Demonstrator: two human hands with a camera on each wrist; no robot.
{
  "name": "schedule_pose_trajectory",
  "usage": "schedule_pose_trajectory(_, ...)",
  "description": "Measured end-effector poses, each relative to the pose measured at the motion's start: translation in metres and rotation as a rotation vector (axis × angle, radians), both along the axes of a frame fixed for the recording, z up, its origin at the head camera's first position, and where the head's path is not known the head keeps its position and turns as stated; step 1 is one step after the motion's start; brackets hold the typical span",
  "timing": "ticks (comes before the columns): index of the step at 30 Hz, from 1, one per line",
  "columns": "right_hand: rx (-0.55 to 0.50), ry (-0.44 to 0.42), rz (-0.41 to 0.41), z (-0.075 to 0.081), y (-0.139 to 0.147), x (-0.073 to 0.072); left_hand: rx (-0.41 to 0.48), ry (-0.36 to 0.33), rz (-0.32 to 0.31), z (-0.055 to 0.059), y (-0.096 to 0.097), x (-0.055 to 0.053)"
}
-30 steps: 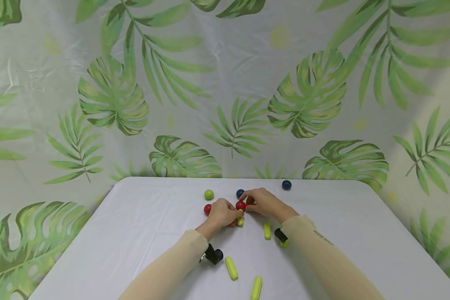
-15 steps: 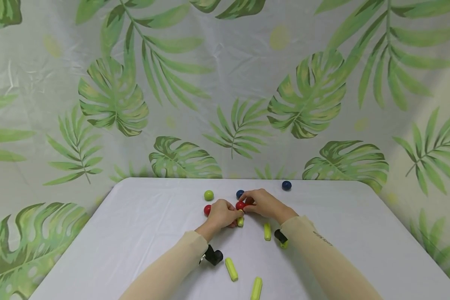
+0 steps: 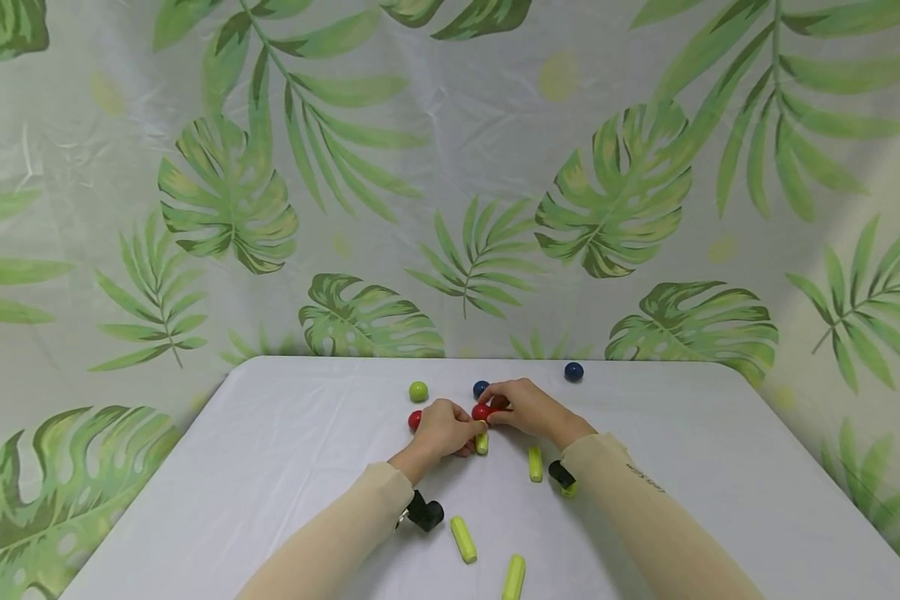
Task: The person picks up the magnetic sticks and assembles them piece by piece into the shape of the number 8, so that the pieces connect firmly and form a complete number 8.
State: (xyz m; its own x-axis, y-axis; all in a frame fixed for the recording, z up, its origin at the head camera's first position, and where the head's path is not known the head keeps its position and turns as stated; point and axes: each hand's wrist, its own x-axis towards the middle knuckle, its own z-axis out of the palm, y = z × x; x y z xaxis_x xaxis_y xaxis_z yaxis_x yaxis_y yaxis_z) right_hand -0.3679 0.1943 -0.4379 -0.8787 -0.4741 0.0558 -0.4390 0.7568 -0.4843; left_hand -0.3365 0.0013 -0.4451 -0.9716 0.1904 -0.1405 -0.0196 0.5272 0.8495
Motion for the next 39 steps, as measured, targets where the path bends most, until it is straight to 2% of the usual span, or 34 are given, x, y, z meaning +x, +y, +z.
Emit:
schedule_pose_trajectory(4, -0.009, -0.013, -0.018, 0.000, 0.000, 0.000, -0.004, -0.001, 0.003, 0.006, -0.002, 0.001)
schedule_pose_trajectory(10, -0.017, -0.024, -0.017, -0.001, 0.000, 0.000, -0.015, 0.052, -0.025, 0.018, -0.011, 0.000)
schedule_pose_trajectory(15, -0.002, -0.033, -0.027, 0.000, 0.000, 0.000, -0.021, 0.094, -0.048, 0.031, -0.023, -0.007)
schedule_pose_trajectory(20, 0.005, -0.039, -0.029, -0.002, 0.000, -0.001, -0.067, 0.131, -0.033, 0.040, -0.034, -0.017)
schedule_pose_trajectory(27, 0.020, -0.038, -0.029, -0.001, -0.001, -0.001, -0.095, 0.140, -0.012, 0.044, -0.049, -0.025)
schedule_pose_trajectory(39, 0.026, -0.032, -0.032, 0.000, -0.006, 0.001, -0.187, 0.233, 0.006, 0.040, -0.074, -0.032)
